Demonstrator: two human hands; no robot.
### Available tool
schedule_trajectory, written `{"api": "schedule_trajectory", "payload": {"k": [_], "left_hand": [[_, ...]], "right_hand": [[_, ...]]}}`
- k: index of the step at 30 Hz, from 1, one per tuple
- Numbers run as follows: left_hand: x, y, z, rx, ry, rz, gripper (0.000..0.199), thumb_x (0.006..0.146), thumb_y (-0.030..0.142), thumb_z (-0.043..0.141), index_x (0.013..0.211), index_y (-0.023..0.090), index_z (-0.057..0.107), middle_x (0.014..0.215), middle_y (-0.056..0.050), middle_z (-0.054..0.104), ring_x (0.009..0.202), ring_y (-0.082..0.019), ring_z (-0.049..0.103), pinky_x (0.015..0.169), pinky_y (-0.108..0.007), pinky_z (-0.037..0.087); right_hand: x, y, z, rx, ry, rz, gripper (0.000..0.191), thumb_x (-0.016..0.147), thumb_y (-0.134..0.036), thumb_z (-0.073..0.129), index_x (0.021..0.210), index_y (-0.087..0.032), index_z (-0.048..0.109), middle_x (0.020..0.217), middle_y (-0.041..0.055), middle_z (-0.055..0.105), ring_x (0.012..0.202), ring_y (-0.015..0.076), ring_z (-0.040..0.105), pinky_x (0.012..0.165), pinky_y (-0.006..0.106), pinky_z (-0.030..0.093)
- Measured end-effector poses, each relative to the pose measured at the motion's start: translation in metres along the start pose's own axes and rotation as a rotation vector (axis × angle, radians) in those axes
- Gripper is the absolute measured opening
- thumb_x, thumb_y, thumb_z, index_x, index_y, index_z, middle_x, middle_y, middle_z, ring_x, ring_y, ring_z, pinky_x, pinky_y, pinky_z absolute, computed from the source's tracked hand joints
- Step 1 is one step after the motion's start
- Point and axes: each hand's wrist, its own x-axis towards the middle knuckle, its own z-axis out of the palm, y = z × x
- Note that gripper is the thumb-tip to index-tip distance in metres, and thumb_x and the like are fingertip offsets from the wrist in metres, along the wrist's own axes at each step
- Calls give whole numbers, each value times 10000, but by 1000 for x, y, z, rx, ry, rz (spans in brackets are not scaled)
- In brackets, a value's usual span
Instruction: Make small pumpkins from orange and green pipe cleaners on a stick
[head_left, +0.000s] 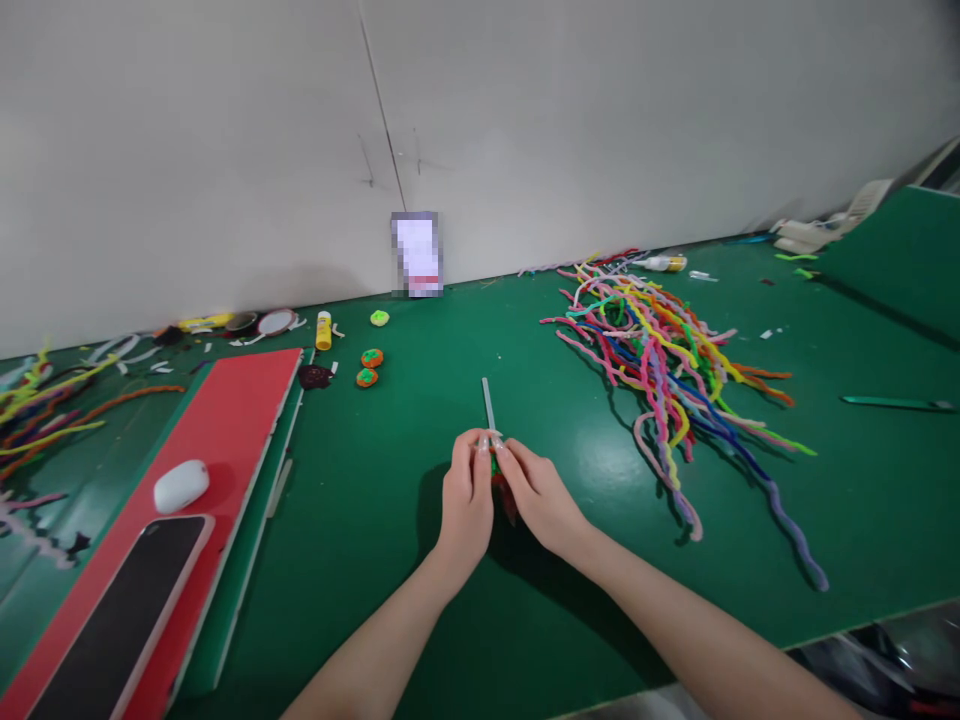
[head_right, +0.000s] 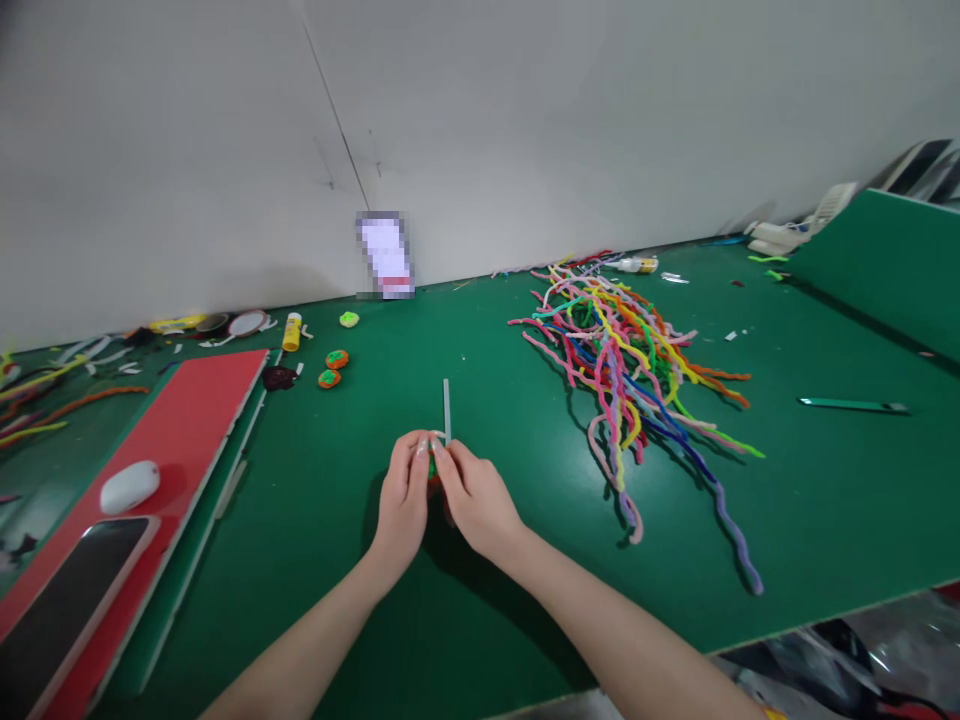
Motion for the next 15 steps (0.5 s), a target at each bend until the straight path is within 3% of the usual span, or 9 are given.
{"api": "schedule_trajectory", "payload": {"k": [4, 11, 15], "left_hand": [[1, -1, -1, 41, -21, -4, 266, 875, 372, 330, 1015, 204, 483, 963, -55, 583, 797, -142, 569, 671, -257, 467], [1, 0, -2, 76, -46, 23, 301, 895, 338, 277, 1101, 214, 459, 1054, -63, 572, 879, -145, 570, 761, -279, 457], [1, 2, -4, 125, -45, 32, 299, 895, 335, 273, 1096, 217, 460, 1033, -65, 584, 845, -154, 580, 736, -293, 466]], "right_hand": [[3, 1, -4, -142, 39, -62, 312, 905, -356, 270, 686, -195, 423, 529, -17, 466, 449, 107, 436, 461, 224, 332], [3, 2, -3, -155, -1, -69, 329, 906, -369, 265, 684, -195, 434, 516, -23, 462, 446, 104, 441, 459, 221, 322], [2, -1, -8, -197, 150, -62, 239, 876, -397, 339, 809, -191, 438, 595, -14, 515, 481, 107, 475, 470, 217, 339]]}}
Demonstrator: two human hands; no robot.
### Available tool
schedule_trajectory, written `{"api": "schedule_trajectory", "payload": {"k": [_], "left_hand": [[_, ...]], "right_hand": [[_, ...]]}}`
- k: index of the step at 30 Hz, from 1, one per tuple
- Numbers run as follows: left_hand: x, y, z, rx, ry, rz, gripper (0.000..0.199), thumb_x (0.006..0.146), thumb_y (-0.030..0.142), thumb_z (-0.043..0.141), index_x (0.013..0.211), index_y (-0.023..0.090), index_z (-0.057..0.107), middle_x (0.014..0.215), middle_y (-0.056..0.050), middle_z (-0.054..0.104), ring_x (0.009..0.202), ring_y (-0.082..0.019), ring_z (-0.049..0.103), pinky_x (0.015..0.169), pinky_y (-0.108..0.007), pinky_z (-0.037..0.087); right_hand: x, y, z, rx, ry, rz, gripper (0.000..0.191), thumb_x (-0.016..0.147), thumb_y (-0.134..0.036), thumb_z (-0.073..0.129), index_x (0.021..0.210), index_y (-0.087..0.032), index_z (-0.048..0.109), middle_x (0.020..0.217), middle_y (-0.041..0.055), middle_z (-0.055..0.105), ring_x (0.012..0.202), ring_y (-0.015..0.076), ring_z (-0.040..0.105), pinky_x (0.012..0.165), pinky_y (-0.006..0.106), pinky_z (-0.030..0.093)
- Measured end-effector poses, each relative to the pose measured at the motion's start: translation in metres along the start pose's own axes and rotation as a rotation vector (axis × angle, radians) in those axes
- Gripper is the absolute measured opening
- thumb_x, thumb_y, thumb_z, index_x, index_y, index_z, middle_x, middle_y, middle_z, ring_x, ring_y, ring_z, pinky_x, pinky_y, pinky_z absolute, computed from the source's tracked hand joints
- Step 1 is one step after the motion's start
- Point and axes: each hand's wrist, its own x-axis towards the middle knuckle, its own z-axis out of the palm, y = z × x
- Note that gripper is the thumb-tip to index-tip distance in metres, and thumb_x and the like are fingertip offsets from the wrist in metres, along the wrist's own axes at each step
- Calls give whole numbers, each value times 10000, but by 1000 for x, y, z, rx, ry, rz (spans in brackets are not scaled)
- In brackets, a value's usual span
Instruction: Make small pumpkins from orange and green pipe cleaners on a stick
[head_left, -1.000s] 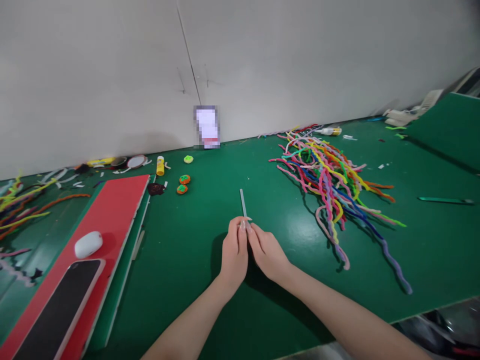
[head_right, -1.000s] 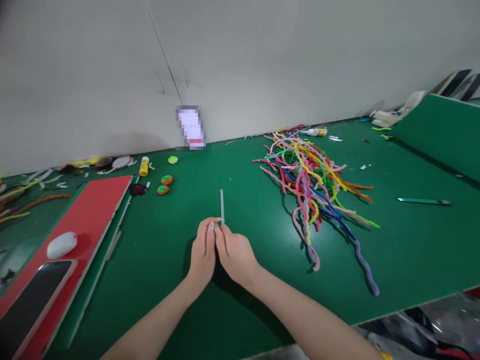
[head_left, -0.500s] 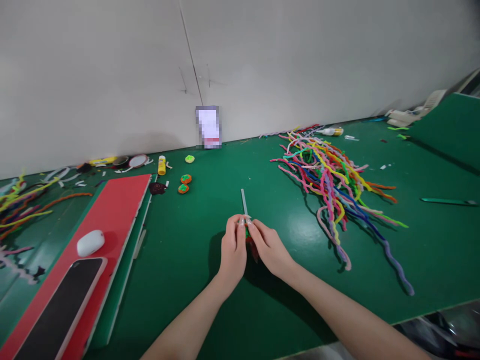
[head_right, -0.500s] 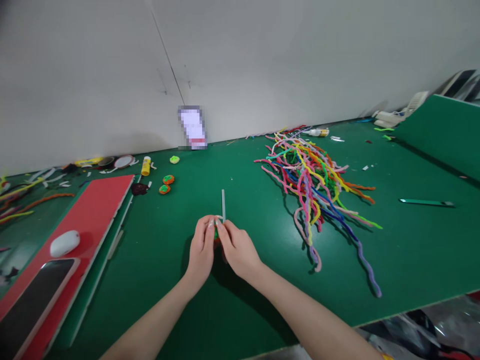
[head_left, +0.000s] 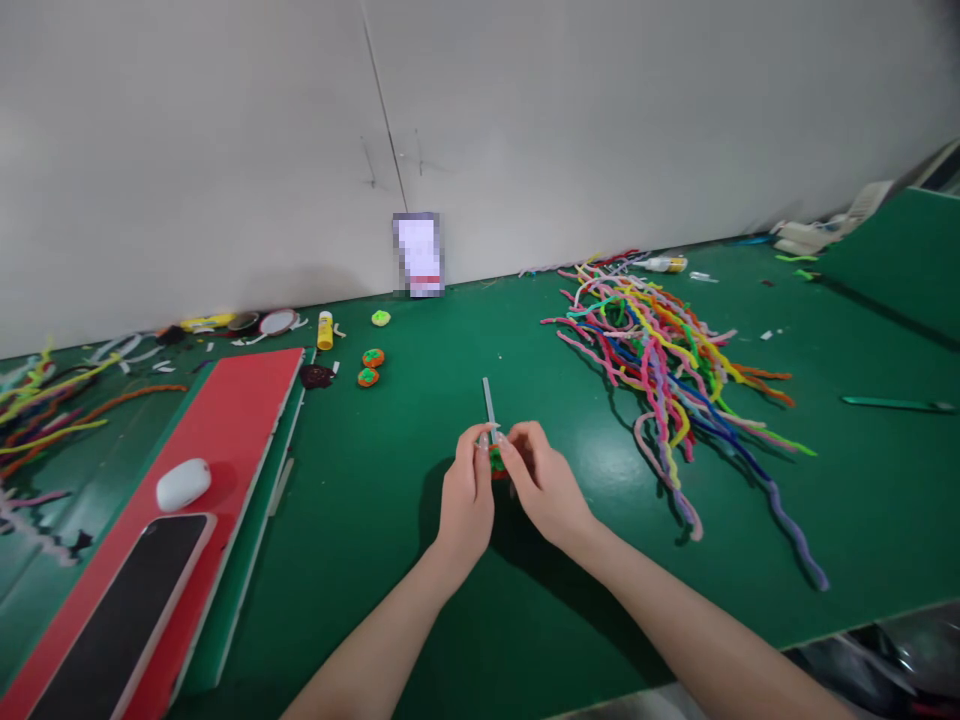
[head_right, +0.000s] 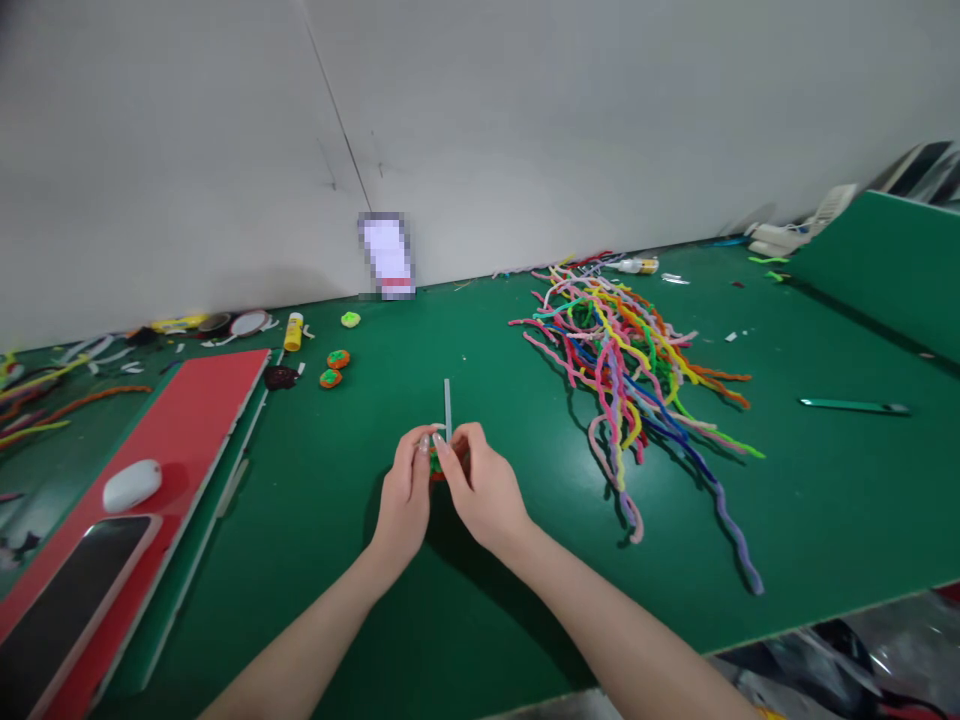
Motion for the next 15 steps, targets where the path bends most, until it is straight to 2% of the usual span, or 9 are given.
{"api": "schedule_trajectory", "payload": {"k": [2, 3, 7, 11, 15], "left_hand": [[0, 0, -1, 27, -5, 3, 297, 895, 327, 269, 1095, 217, 459, 981, -59, 598, 802, -154, 582, 719, -301, 469], [0, -1, -1, 31, -8, 2, 297, 895, 324, 269, 1096, 217, 458, 951, -55, 603, 777, -152, 583, 711, -303, 471], [1, -4, -1, -6, -13, -15, 280, 890, 320, 287, 1073, 222, 475, 886, -37, 608, 718, -134, 583, 705, -290, 470], [5, -6, -1, -135, 33, -41, 264, 876, 350, 328, 997, 205, 513, 918, -41, 588, 749, -126, 569, 675, -249, 462], [6, -6, -1, -245, 31, -86, 278, 856, 395, 365, 973, 195, 518, 821, -21, 570, 616, -94, 525, 555, -207, 436]], "right_hand": [[1, 0, -4, -52, 72, -30, 230, 868, -398, 355, 793, -191, 424, 599, -16, 503, 488, 104, 462, 476, 216, 335], [2, 0, -6, -88, 59, -66, 244, 873, -391, 344, 753, -192, 422, 583, -18, 488, 483, 101, 447, 477, 216, 327], [4, 2, -7, -178, -138, -193, 301, 903, -340, 277, 682, -192, 417, 562, -16, 473, 481, 102, 432, 482, 220, 296], [2, 3, 0, -164, -210, -172, 265, 917, -327, 251, 751, -194, 410, 591, -16, 508, 484, 110, 469, 474, 217, 286], [2, 4, 1, -199, -208, -154, 277, 912, -355, 271, 756, -190, 430, 598, -5, 540, 495, 121, 501, 475, 219, 287]]}}
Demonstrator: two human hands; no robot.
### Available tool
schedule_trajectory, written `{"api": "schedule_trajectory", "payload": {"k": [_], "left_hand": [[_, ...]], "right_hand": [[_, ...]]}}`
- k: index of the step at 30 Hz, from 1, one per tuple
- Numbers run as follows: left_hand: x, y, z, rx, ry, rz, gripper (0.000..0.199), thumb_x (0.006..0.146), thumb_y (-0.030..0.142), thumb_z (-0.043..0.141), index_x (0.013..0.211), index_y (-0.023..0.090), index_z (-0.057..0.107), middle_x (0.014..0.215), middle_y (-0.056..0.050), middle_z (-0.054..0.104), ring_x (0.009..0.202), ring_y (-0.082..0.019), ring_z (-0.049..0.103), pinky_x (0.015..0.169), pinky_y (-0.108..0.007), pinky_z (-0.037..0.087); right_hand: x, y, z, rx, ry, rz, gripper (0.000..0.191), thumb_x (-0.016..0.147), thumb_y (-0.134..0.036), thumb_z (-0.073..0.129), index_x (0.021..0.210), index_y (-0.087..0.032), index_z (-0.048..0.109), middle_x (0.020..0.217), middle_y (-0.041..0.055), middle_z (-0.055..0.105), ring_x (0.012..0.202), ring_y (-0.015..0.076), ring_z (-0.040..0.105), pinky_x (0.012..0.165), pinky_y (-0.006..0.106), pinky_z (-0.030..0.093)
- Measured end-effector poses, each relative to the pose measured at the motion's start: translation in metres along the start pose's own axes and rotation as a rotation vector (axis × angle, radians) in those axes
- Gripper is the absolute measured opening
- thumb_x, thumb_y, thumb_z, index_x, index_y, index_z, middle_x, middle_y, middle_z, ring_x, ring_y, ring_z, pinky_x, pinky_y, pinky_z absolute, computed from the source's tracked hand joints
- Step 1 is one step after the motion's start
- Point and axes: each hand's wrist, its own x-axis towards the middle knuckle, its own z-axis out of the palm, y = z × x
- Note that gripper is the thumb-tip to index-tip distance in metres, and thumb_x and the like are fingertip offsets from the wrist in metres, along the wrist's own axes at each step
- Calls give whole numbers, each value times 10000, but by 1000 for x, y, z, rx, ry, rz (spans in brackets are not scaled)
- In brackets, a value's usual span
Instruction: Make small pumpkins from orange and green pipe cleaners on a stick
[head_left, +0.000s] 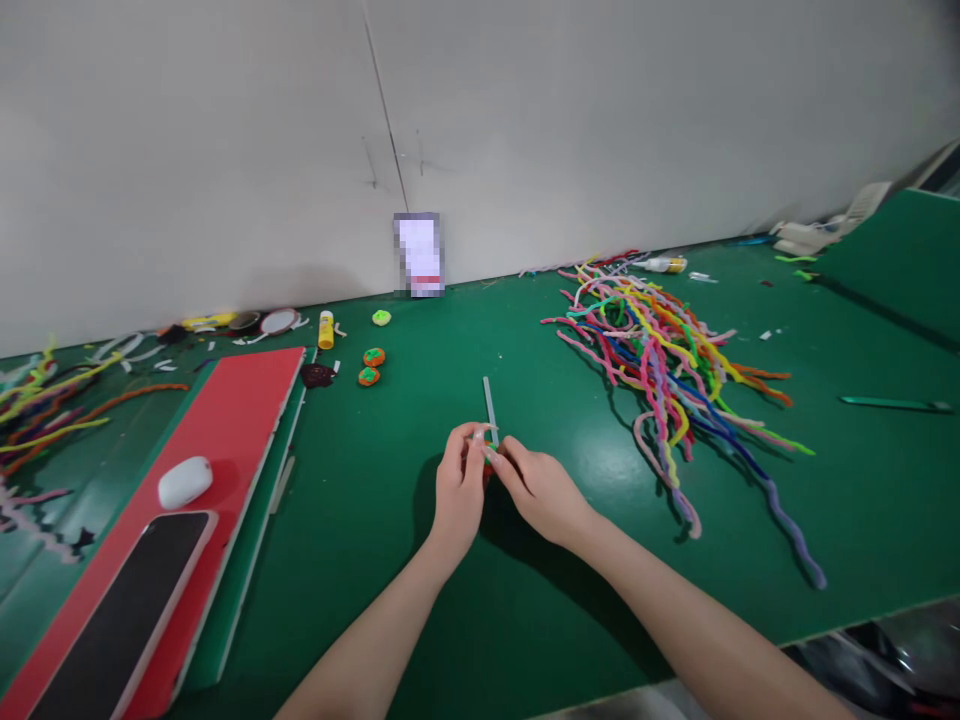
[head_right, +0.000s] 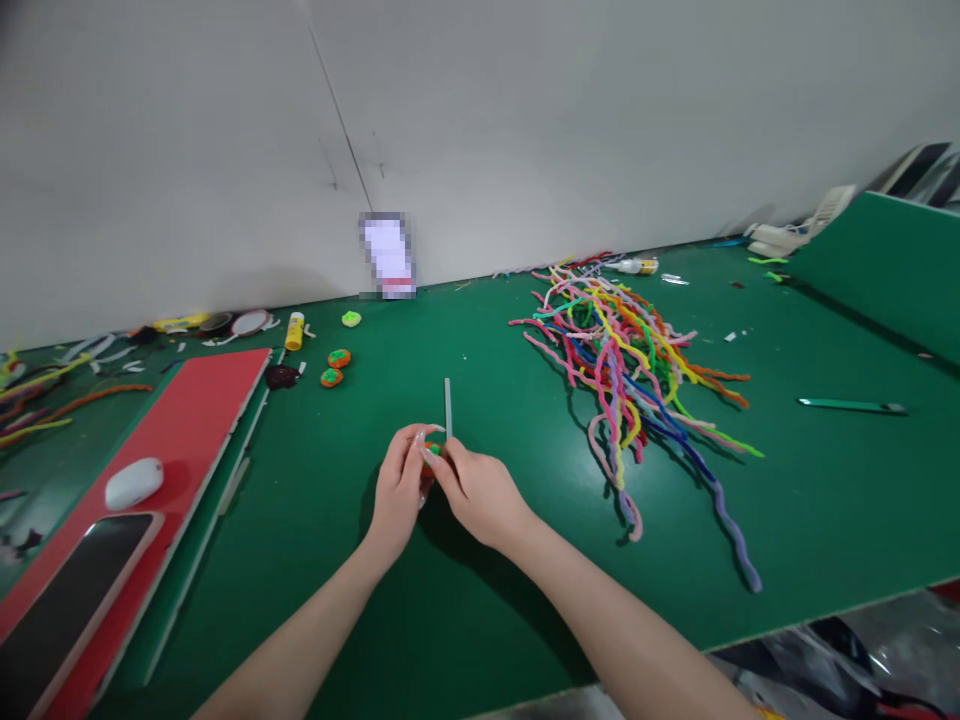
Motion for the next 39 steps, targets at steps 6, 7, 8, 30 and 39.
{"api": "schedule_trajectory", "payload": {"k": [6, 7, 8, 30, 39], "left_hand": [[-3, -1, 3, 28, -4, -29, 274, 848, 408, 377, 951, 195, 516, 727, 2, 560, 494, -65, 465, 447, -179, 376], [-3, -1, 3, 34, -8, -29, 284, 852, 410, 363, 959, 195, 515, 736, -2, 564, 491, -65, 468, 446, -180, 379], [-4, -1, 3, 41, -12, -25, 294, 857, 411, 350, 967, 195, 515, 737, -5, 567, 492, -66, 475, 449, -182, 385], [-8, -6, 1, 388, -50, 209, 306, 895, 321, 274, 1107, 211, 465, 1052, -60, 572, 917, -158, 550, 782, -295, 437], [-9, -9, 2, 393, -70, 238, 321, 904, 311, 243, 1105, 202, 469, 1099, -74, 560, 977, -167, 537, 820, -319, 439]], "right_hand": [[1, 4, 1, -29, 48, -25, 274, 914, -336, 275, 805, -183, 475, 599, 0, 561, 491, 125, 522, 475, 212, 302], [1, 5, 1, -44, 57, -35, 273, 914, -330, 274, 816, -180, 480, 601, 3, 565, 491, 127, 527, 472, 213, 300], [1, 5, 2, -64, 65, -44, 275, 915, -325, 271, 824, -176, 484, 601, 5, 568, 491, 128, 531, 468, 213, 295], [0, 10, 6, -310, 70, -173, 235, 905, -225, 234, 862, -141, 449, 680, 52, 610, 481, 138, 535, 442, 239, 254], [1, 11, 1, -379, 49, -241, 249, 892, -179, 230, 872, -118, 471, 653, 68, 610, 473, 145, 533, 442, 251, 252]]}}
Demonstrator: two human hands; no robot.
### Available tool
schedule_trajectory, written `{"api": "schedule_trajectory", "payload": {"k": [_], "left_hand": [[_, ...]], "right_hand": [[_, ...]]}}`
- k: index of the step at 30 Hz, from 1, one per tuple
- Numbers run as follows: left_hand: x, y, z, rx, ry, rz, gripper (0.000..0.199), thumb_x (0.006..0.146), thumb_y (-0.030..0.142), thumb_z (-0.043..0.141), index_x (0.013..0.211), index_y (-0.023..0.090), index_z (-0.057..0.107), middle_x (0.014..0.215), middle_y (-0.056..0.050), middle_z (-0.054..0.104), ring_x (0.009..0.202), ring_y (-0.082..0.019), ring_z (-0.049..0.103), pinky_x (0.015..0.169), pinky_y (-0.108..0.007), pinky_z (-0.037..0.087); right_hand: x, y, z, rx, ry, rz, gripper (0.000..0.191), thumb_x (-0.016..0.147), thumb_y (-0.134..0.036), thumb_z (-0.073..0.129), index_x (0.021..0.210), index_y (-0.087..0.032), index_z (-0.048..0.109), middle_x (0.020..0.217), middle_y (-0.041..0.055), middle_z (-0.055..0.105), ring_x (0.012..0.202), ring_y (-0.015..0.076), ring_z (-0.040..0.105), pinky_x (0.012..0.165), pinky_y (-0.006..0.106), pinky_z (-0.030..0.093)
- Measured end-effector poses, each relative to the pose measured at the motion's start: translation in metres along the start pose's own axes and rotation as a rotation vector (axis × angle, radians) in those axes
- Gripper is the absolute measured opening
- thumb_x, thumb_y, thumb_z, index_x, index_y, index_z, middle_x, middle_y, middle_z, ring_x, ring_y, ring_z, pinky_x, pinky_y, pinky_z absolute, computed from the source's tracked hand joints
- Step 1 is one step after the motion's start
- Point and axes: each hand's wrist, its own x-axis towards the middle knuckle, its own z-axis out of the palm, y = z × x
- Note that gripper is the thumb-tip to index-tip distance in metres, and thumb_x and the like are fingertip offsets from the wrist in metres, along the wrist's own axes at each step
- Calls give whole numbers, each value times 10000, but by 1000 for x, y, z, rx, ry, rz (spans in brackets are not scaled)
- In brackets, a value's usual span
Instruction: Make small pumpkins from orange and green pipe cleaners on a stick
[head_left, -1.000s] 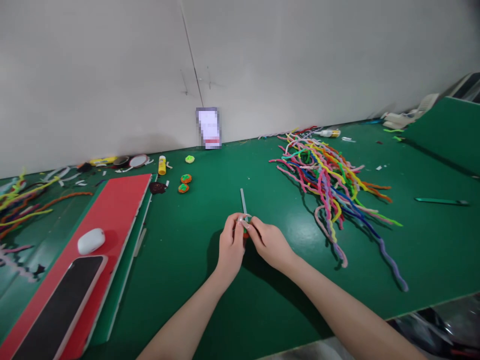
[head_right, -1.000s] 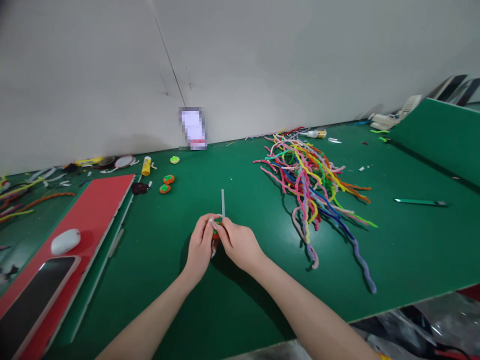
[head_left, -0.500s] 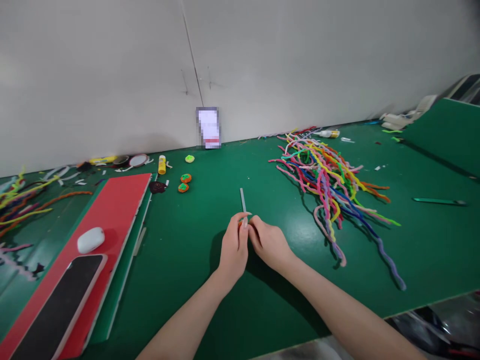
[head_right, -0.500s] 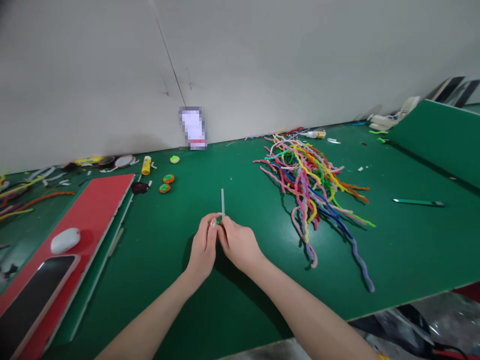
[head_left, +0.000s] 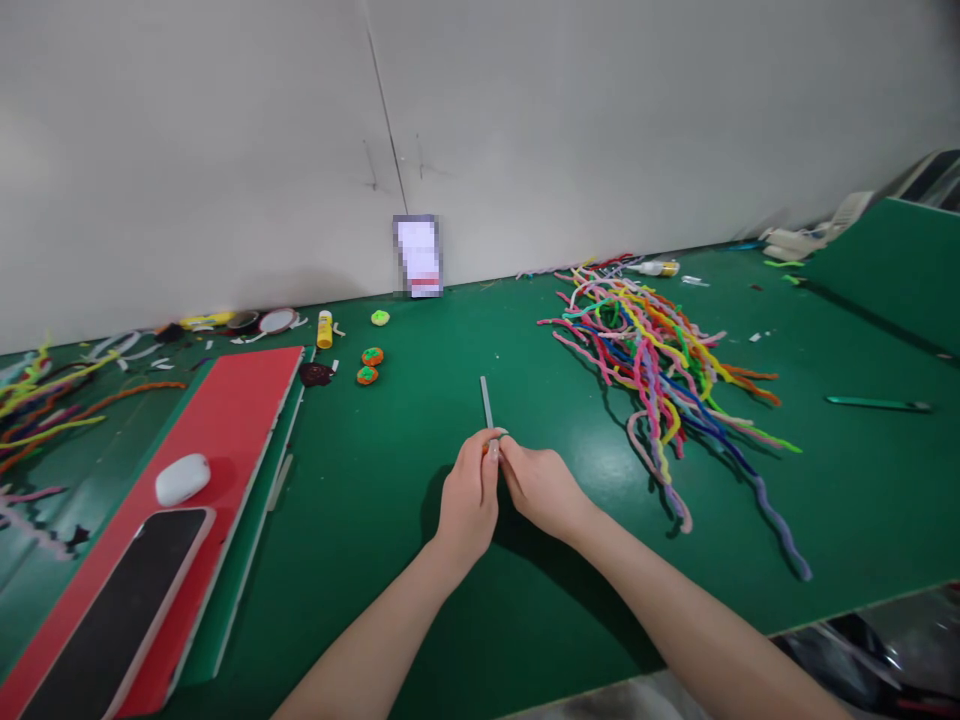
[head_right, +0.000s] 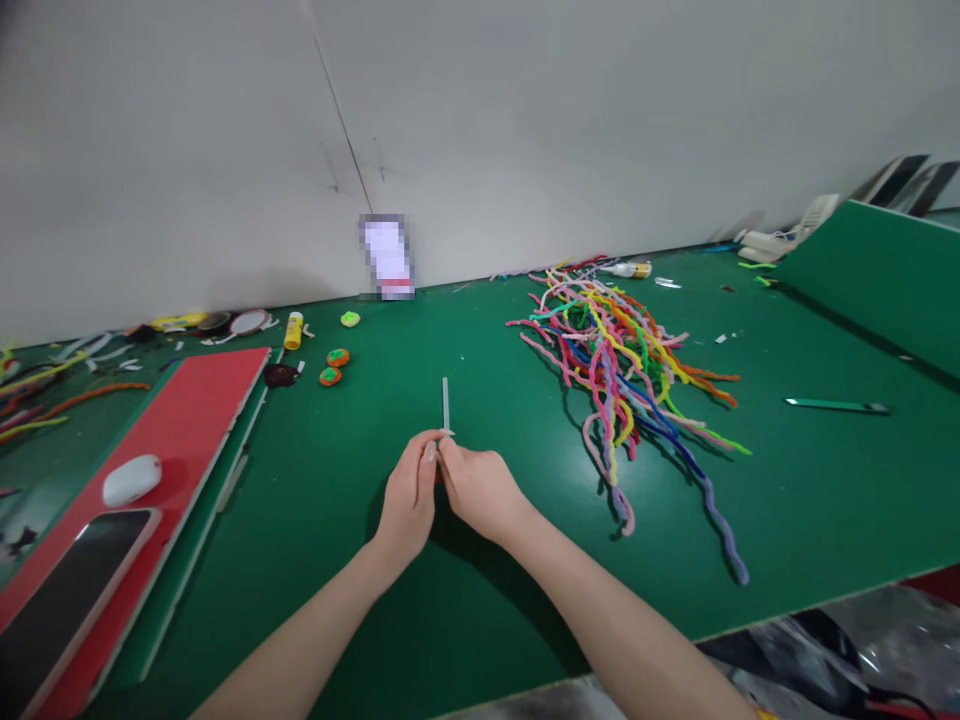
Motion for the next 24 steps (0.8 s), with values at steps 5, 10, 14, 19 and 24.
{"api": "schedule_trajectory", "payload": {"k": [5, 10, 14, 19, 24], "left_hand": [[0, 4, -1, -10, 15, -16, 327, 906, 318, 237, 1103, 203, 472, 1093, -76, 560, 965, -165, 545, 794, -301, 450], [2, 10, -3, -41, 48, -42, 322, 909, 323, 235, 1078, 207, 483, 1036, -65, 580, 901, -145, 568, 737, -257, 462], [1, 12, -5, -34, 57, -35, 320, 911, 316, 236, 1081, 203, 481, 1025, -66, 581, 870, -137, 573, 719, -246, 464], [0, 13, -6, -15, 66, -22, 311, 912, 303, 235, 1077, 203, 478, 1023, -62, 583, 853, -129, 565, 725, -246, 455], [0, 13, -5, -30, 59, -35, 315, 911, 309, 233, 1076, 203, 479, 1004, -63, 590, 817, -130, 572, 706, -253, 458]], "right_hand": [[-1, 0, 2, 27, 8, 19, 254, 904, -197, 223, 868, -132, 466, 622, 45, 597, 460, 131, 526, 442, 245, 260], [0, -5, 2, 48, 96, 108, 283, 920, -263, 235, 767, -162, 451, 617, 21, 586, 463, 115, 526, 433, 228, 249], [1, -6, 1, 56, 106, 139, 300, 923, -289, 233, 741, -167, 438, 607, 18, 569, 470, 115, 522, 432, 225, 251], [1, -5, -1, 175, 48, 114, 263, 926, -257, 221, 775, -176, 421, 622, 4, 552, 481, 108, 509, 457, 217, 286], [1, -6, -2, 245, 36, 130, 246, 921, -260, 239, 776, -179, 419, 619, 2, 532, 487, 112, 492, 467, 222, 286]]}}
